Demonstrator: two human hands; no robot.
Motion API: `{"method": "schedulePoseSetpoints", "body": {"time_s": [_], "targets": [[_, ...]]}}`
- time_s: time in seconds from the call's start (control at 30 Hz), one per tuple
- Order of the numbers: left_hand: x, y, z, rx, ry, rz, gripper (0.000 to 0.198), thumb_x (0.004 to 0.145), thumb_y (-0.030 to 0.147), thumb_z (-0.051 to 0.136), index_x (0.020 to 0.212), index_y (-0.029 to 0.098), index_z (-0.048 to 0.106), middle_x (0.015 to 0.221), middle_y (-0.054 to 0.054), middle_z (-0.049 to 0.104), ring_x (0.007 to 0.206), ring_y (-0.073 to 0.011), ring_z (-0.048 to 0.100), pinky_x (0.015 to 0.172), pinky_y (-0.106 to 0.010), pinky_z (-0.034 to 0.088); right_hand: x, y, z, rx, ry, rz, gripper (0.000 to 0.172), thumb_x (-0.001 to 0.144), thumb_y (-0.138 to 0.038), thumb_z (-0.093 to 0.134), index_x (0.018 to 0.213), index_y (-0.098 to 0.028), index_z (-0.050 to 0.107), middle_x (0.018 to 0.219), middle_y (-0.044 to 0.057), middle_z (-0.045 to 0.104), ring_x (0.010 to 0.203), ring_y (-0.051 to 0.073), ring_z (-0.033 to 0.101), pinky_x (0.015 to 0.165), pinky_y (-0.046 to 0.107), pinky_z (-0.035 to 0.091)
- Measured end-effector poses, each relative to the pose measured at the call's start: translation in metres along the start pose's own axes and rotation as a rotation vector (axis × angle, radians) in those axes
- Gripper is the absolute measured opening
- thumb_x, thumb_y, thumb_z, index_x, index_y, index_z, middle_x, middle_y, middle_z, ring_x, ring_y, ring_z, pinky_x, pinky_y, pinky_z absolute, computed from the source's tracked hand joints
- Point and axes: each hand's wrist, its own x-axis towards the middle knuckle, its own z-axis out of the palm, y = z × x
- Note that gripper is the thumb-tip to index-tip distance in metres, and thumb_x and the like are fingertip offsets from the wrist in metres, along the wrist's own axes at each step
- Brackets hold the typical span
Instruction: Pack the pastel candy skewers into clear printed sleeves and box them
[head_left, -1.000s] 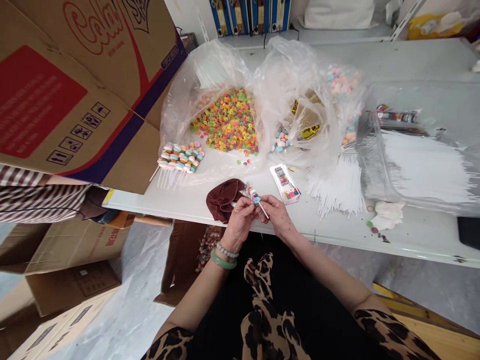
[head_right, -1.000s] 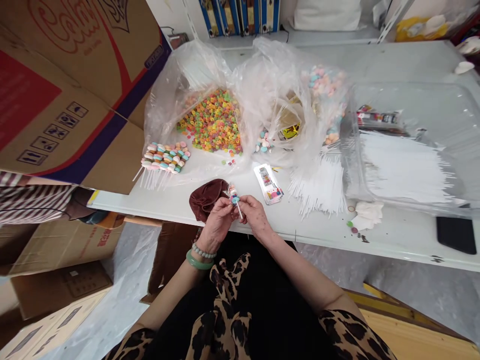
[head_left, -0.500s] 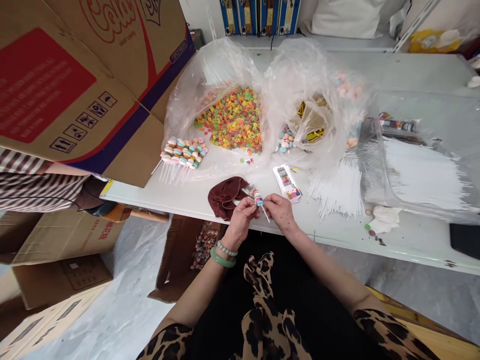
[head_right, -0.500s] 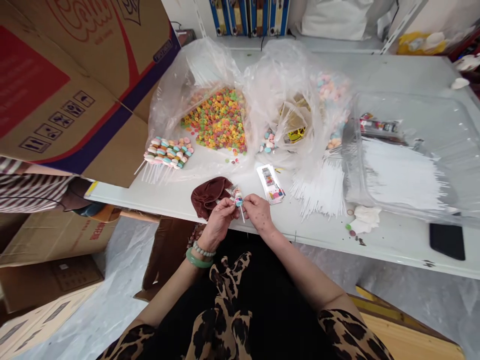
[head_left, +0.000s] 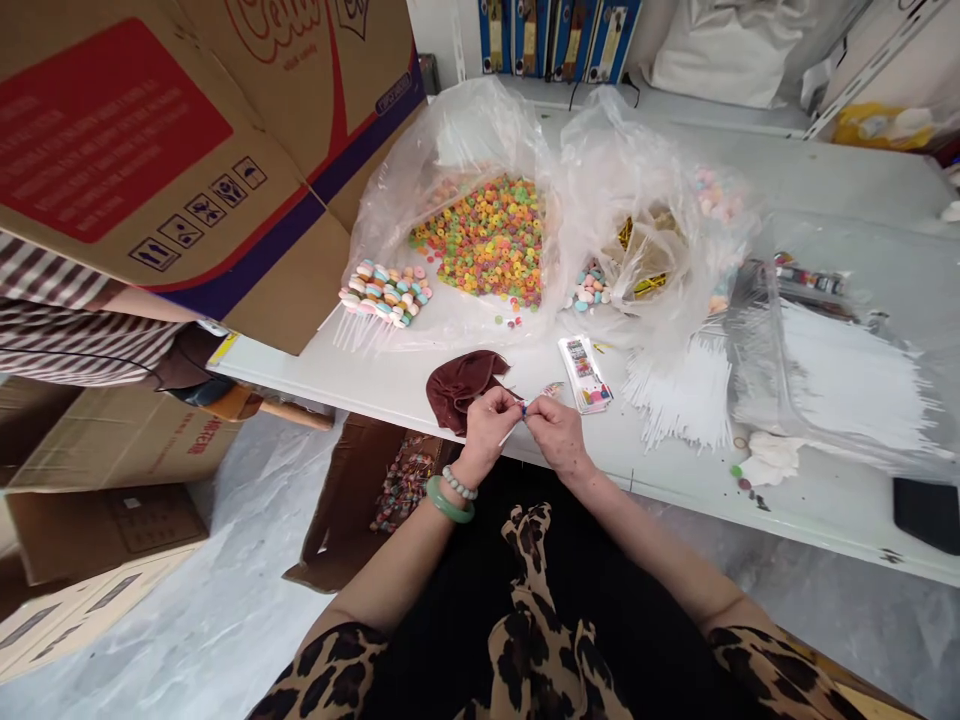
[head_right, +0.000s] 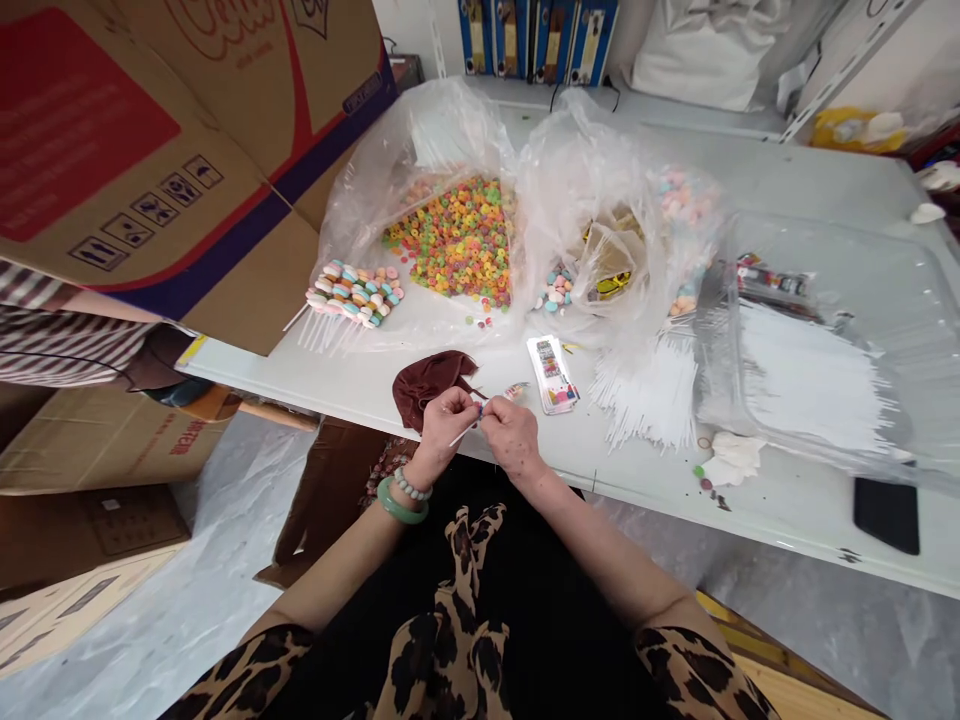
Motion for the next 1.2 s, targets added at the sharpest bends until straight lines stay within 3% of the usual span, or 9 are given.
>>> {"method": "schedulePoseSetpoints", "body": {"time_s": [0.13, 0.27, 0.47, 0.6, 0.8, 0.97, 1.07, 1.13, 1.2], "targets": [[0.0, -0.001, 0.004, 0.022, 0.04, -0.031, 0.021, 0.063, 0.02, 0.066, 0.054, 0.018, 0.048, 0.052, 0.007, 0.043, 0.049, -0.0069, 0.038, 0.049, -0.021, 0.029, -0.001, 0.01, 0.005, 0.001, 0.059, 0.001, 0.013, 0.071, -0.029, 0.05, 0.061, -0.022, 0.052, 0.056, -0.005, 0.049, 0.057, 0.013, 0.045, 0.059, 0.025, 0.034], [-0.005, 0.004, 0.009, -0.207, -0.054, -0.146, 0.023, 0.065, 0.028, 0.068, 0.062, 0.019, 0.048, 0.054, 0.006, 0.047, 0.048, -0.0086, 0.048, 0.052, -0.022, 0.038, 0.001, 0.017, -0.001, -0.02, 0.13, 0.016, 0.013, 0.075, -0.031, 0.052, 0.065, -0.022, 0.054, 0.057, -0.005, 0.05, 0.057, 0.013, 0.046, 0.057, 0.025, 0.035], [-0.011, -0.001, 0.013, -0.108, -0.024, -0.091, 0.018, 0.07, 0.025, 0.064, 0.063, 0.019, 0.048, 0.058, 0.006, 0.049, 0.056, -0.0101, 0.051, 0.06, -0.024, 0.04, -0.01, 0.011, -0.009, 0.473, -0.114, 0.412, 0.03, 0.078, -0.051, 0.055, 0.074, -0.022, 0.052, 0.059, -0.003, 0.06, 0.041, 0.01, 0.045, 0.042, 0.022, 0.033], [-0.02, -0.006, 0.018, 0.077, 0.028, -0.021, 0.015, 0.075, 0.023, 0.061, 0.064, 0.02, 0.052, 0.06, 0.005, 0.049, 0.059, -0.0107, 0.043, 0.061, -0.024, 0.036, -0.018, 0.016, -0.01, 0.578, -0.184, 0.523, 0.03, 0.065, -0.046, 0.068, 0.069, -0.02, 0.053, 0.051, -0.004, 0.056, 0.036, 0.007, 0.039, 0.037, 0.02, 0.023], [-0.033, 0.001, 0.026, 0.065, -0.13, 0.088, 0.014, 0.077, 0.024, 0.063, 0.065, 0.021, 0.058, 0.065, 0.001, 0.053, 0.066, -0.0139, 0.045, 0.067, -0.025, 0.036, -0.017, 0.036, -0.002, 0.522, 0.029, 0.384, 0.024, 0.066, -0.036, 0.062, 0.056, -0.021, 0.047, 0.041, -0.008, 0.042, 0.039, 0.007, 0.027, 0.04, 0.023, 0.018], [-0.027, 0.003, 0.019, -0.268, -0.074, -0.237, 0.03, 0.066, 0.039, 0.076, 0.07, 0.018, 0.056, 0.068, 0.003, 0.053, 0.06, -0.0096, 0.047, 0.06, -0.023, 0.039, -0.017, 0.034, -0.007, 0.448, 0.01, 0.314, 0.025, 0.075, -0.042, 0.059, 0.063, -0.021, 0.052, 0.046, -0.007, 0.049, 0.04, 0.009, 0.031, 0.044, 0.024, 0.024], [-0.024, 0.006, 0.015, -0.488, -0.18, -0.452, 0.043, 0.07, 0.056, 0.07, 0.085, 0.017, 0.061, 0.082, -0.002, 0.061, 0.065, -0.0119, 0.056, 0.06, -0.025, 0.044, -0.02, 0.028, -0.009, 0.304, -0.021, 0.21, 0.024, 0.079, -0.041, 0.057, 0.064, -0.022, 0.053, 0.048, -0.007, 0.05, 0.046, 0.011, 0.04, 0.051, 0.024, 0.032], [-0.024, 0.007, 0.017, -0.571, -0.248, -0.496, 0.045, 0.069, 0.056, 0.072, 0.085, 0.015, 0.062, 0.079, -0.003, 0.062, 0.063, -0.0131, 0.057, 0.058, -0.027, 0.045, -0.022, 0.025, -0.008, 0.202, -0.03, 0.143, 0.024, 0.081, -0.04, 0.055, 0.065, -0.022, 0.055, 0.049, -0.007, 0.05, 0.051, 0.012, 0.045, 0.056, 0.024, 0.037], [-0.023, 0.006, 0.02, -0.589, -0.212, -0.477, 0.042, 0.06, 0.046, 0.081, 0.075, 0.014, 0.06, 0.069, 0.0, 0.059, 0.056, -0.0114, 0.053, 0.053, -0.026, 0.043, -0.023, 0.024, -0.006, 0.138, -0.052, 0.108, 0.024, 0.082, -0.04, 0.054, 0.067, -0.022, 0.056, 0.05, -0.007, 0.05, 0.054, 0.012, 0.047, 0.059, 0.024, 0.038]]}}
